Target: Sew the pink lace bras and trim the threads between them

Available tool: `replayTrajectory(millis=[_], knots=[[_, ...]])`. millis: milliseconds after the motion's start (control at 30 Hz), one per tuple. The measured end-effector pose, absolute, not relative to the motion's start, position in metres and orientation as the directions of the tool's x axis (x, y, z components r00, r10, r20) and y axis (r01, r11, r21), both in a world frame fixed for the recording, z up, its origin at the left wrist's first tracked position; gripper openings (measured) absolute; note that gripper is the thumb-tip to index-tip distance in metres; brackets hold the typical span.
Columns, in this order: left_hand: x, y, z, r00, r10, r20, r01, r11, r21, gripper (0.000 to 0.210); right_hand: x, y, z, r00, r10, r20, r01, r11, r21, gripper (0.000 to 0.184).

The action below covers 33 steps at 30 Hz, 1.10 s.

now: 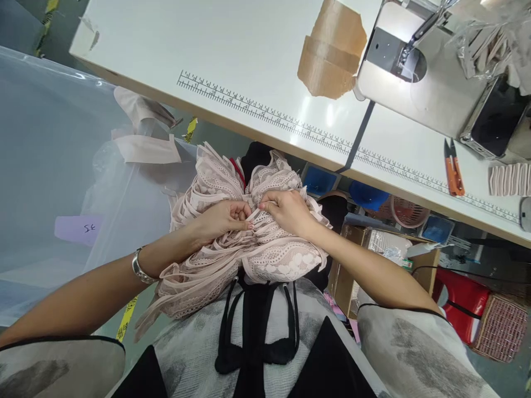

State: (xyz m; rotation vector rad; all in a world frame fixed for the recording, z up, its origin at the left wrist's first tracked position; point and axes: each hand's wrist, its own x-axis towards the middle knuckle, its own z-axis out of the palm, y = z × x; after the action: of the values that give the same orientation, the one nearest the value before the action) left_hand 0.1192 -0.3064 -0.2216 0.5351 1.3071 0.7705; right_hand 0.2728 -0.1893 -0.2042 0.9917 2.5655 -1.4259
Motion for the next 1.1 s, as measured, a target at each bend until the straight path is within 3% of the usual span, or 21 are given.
replayTrajectory(millis=[267,333,400,467,533,600,667,833,967,1100], knots=[[0.118,-0.304,-0.221,0.086,0.761,-0.644,-0.113,0.649,0.752,0.018,0.275,-0.19,-0.207,-0.799,0.514,-0.311,0.535,0.374,-0.757,0.02],[0.116,-0.304,-0.219,0.055,0.777,-0.627,0.025,0.627,0.779,0.016,0.277,-0.19,-0.205,-0.805,0.511,-0.301,0.532,0.399,-0.747,0.02],[0.113,-0.307,-0.215,-0.012,0.825,-0.565,0.313,0.54,0.781,0.019,0.279,-0.192,-0.2,-0.827,0.477,-0.296,0.523,0.462,-0.717,0.023],[0.11,-0.313,-0.209,-0.055,0.905,-0.421,0.681,0.342,0.647,0.029,0.28,-0.193,-0.196,-0.854,0.418,-0.31,0.512,0.569,-0.644,0.031],[0.108,-0.32,-0.203,0.029,0.971,-0.237,0.914,0.071,0.399,0.033,0.279,-0.195,-0.193,-0.857,0.372,-0.357,0.512,0.691,-0.51,0.037],[0.107,-0.326,-0.199,0.193,0.975,-0.11,0.961,-0.165,0.223,0.029,0.276,-0.196,-0.191,-0.825,0.378,-0.419,0.528,0.781,-0.334,0.032],[0.105,-0.329,-0.199,0.305,0.946,-0.114,0.942,-0.281,0.184,0.028,0.271,-0.197,-0.191,-0.81,0.389,-0.438,0.511,0.836,-0.202,0.026],[0.1,-0.321,-0.203,0.153,0.893,-0.423,0.978,-0.076,0.194,0.025,0.256,-0.196,-0.195,-0.869,0.351,-0.349,0.413,0.903,-0.119,0.03],[0.1,-0.306,-0.203,0.06,0.9,-0.432,0.973,0.043,0.226,0.039,0.252,-0.192,-0.202,-0.87,0.394,-0.296,0.439,0.893,-0.102,0.026],[0.102,-0.291,-0.211,-0.002,0.937,-0.348,0.913,0.143,0.382,0.028,0.257,-0.187,-0.209,-0.96,0.275,-0.051,0.28,0.947,-0.16,0.024]])
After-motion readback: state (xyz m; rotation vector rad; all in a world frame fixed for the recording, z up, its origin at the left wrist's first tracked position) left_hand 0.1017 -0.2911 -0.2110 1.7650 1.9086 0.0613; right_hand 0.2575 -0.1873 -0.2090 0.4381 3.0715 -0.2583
